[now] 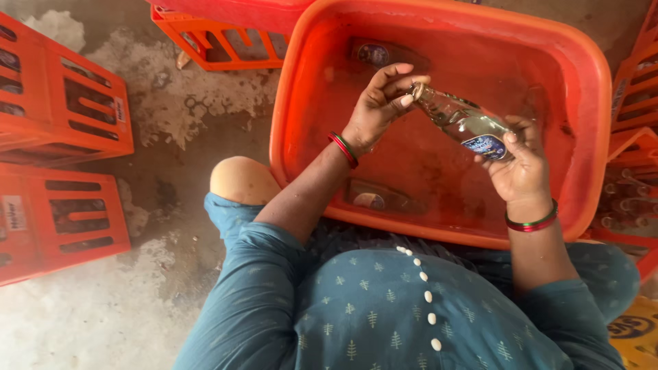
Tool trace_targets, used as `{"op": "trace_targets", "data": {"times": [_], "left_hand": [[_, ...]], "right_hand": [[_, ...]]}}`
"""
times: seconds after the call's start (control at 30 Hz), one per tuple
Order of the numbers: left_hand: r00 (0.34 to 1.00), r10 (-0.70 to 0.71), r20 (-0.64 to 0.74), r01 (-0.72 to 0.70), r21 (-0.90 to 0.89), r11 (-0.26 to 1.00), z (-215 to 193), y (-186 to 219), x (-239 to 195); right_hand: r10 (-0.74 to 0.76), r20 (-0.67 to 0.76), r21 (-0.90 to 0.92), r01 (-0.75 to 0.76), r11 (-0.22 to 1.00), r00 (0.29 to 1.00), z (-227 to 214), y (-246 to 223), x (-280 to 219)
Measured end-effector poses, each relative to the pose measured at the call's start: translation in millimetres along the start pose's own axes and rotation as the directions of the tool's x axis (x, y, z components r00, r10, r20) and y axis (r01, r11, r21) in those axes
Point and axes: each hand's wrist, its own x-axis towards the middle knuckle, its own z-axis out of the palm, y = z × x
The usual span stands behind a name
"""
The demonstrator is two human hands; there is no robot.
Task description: The person sits on the floor and washes glass bottles one by one in a red tub filled with water. They scrub the exterior and interior of each bottle, rinse it, and place it into an orange crate.
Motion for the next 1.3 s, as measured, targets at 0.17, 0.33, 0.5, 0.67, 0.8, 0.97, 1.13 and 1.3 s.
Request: {"op": "trace_targets", "data": {"times": [0.17,0.33,0.5,0.67,0.8,0.97,1.13,1.3], "left_hand": [[0.996,-0.069,-0.050,0.051,-0.291,0.955,3,-19,-1],[0.946,-0.269,-0.179,0.146,-0.504,0.851,10,-48,-11],[0.902,-0.363,-0.234,0.177,-0.566,0.805,15,-62,-20],[0.884,-0.398,-0.243,0.188,-0.596,0.780,15,-67,-21],[0.918,-0.353,-0.182,0.177,-0.607,0.775,13,-70,-23],[0.914,-0.380,-0.142,0.235,-0.578,0.781,16,-74,-26],[0.887,-0.435,-0.154,0.293,-0.539,0.790,25,-64,-29],[0.864,-0.480,-0.150,0.348,-0.511,0.786,32,-55,-31]], "right_hand": [[-0.318,0.101,-0.177,0.331,0.927,0.943,28,-23,-12],[-0.485,0.148,-0.394,0.501,0.770,0.862,30,-24,-14],[-0.526,0.179,-0.481,0.541,0.690,0.831,23,-24,-13],[-0.521,0.158,-0.483,0.526,0.700,0.839,21,-26,-15],[-0.534,0.116,-0.501,0.513,0.697,0.838,25,-27,-17],[-0.564,0.103,-0.554,0.518,0.652,0.820,21,-31,-22],[-0.587,0.121,-0.575,0.539,0.616,0.800,15,-35,-25],[-0.616,0.105,-0.586,0.549,0.595,0.780,19,-39,-28]]}}
